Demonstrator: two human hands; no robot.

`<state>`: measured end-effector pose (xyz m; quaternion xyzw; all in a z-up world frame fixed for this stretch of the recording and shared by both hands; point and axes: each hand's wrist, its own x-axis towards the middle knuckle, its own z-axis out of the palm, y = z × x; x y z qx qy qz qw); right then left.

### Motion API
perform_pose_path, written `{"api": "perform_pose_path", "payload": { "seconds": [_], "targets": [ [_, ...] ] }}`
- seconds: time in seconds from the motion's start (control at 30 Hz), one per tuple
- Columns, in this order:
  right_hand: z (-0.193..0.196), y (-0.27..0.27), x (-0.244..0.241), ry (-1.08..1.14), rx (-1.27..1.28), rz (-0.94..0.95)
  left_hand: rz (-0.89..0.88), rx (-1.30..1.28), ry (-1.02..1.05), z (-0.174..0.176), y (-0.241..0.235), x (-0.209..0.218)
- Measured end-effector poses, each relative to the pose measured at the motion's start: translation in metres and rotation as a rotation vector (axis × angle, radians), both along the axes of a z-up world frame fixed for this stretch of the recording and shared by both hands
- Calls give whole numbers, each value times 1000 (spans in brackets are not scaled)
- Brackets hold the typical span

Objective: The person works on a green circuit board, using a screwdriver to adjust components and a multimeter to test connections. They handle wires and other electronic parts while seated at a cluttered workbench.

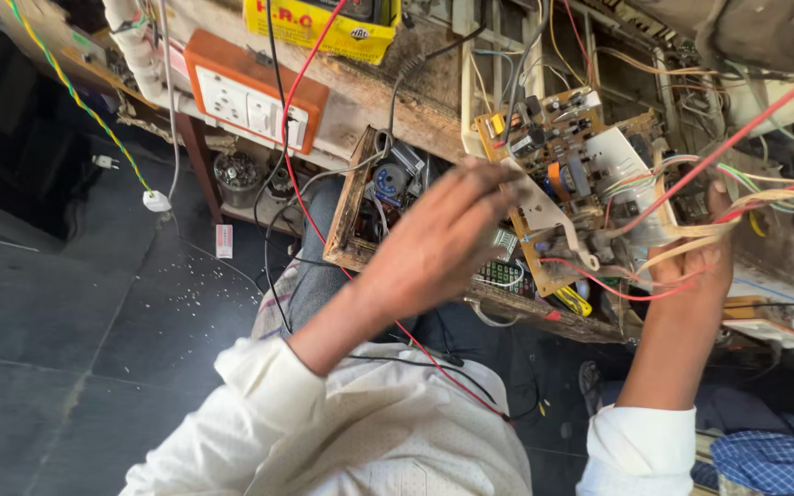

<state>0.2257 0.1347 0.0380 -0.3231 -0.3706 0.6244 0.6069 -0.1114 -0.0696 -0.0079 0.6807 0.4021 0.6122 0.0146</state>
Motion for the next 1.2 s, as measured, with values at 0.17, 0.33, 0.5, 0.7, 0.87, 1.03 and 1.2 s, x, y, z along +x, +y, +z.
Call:
{"api": "perform_pose_path", "payload": {
  "seconds": [0.17, 0.33, 0.5, 0.7, 0.87, 1.03, 1.2],
  "targets": [
    [-7, 18, 11, 29, -71, 25, -90, 21, 319, 24, 28, -29],
    [-5, 14, 19, -48, 101, 94, -129, 64, 431, 40, 48, -40],
    [37, -35, 5, -363, 281, 65, -314, 48, 283, 63, 55, -67],
    [70, -89, -1, -722, 393, 182, -462, 52, 90, 108, 81, -113],
    [57, -97, 3, -733, 312, 118, -729, -166, -37, 126, 108, -125],
    [43, -99, 10, -817, 184, 110, -653, -314, 5, 120, 118, -123],
    [25, -107, 17, -789, 96, 153, -670, -447, -21, 114, 115, -118]
  ]
}}
